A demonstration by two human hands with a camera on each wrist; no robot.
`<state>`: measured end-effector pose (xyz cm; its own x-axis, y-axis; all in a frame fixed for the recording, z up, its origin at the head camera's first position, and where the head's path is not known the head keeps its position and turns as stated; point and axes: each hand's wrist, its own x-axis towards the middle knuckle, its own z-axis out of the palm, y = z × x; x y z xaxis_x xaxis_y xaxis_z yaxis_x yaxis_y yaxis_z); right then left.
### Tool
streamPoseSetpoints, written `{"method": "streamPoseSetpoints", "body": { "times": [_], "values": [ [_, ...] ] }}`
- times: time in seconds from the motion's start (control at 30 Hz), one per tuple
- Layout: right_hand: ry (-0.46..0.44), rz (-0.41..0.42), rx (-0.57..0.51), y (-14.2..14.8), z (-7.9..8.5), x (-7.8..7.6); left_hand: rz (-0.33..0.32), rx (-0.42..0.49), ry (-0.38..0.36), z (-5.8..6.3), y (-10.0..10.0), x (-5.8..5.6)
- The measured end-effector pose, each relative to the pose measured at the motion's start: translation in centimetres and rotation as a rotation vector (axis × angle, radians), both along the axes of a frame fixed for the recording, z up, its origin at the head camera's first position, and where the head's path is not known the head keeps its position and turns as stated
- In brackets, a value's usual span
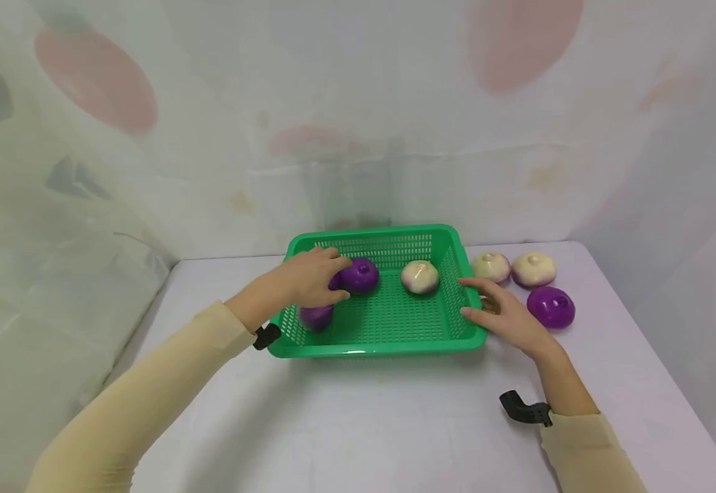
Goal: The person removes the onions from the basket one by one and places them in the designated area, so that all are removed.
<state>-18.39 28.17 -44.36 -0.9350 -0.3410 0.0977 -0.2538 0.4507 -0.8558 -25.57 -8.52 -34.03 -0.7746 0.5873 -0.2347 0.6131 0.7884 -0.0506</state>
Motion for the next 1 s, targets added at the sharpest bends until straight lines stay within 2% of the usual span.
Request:
{"method": "streamPoseSetpoints", "body": {
  "times": [0.2, 0.4, 0.57, 1.0],
  "values": [
    [-0.009, 0.002, -0.016, -0.1, -0.1, 0.0, 0.032, -0.064, -0.052, -1.0, 0.1, 0.3],
    [-0.007, 0.0, -0.02, 0.0, -0.2, -0.1, 0.0, -0.106, -0.037, -2.0, 0.0, 0.4],
    [-0.005, -0.003, -0.018, 0.1, -0.2, -0.1, 0.012, -0.15, -0.06, -2.8, -0.2, 0.5],
    [-0.002, -0.002, -0.022, 0.1, -0.3, -0.2, 0.07, -0.196, -0.155, -3.0, -0.7, 0.8]
  ]
}}
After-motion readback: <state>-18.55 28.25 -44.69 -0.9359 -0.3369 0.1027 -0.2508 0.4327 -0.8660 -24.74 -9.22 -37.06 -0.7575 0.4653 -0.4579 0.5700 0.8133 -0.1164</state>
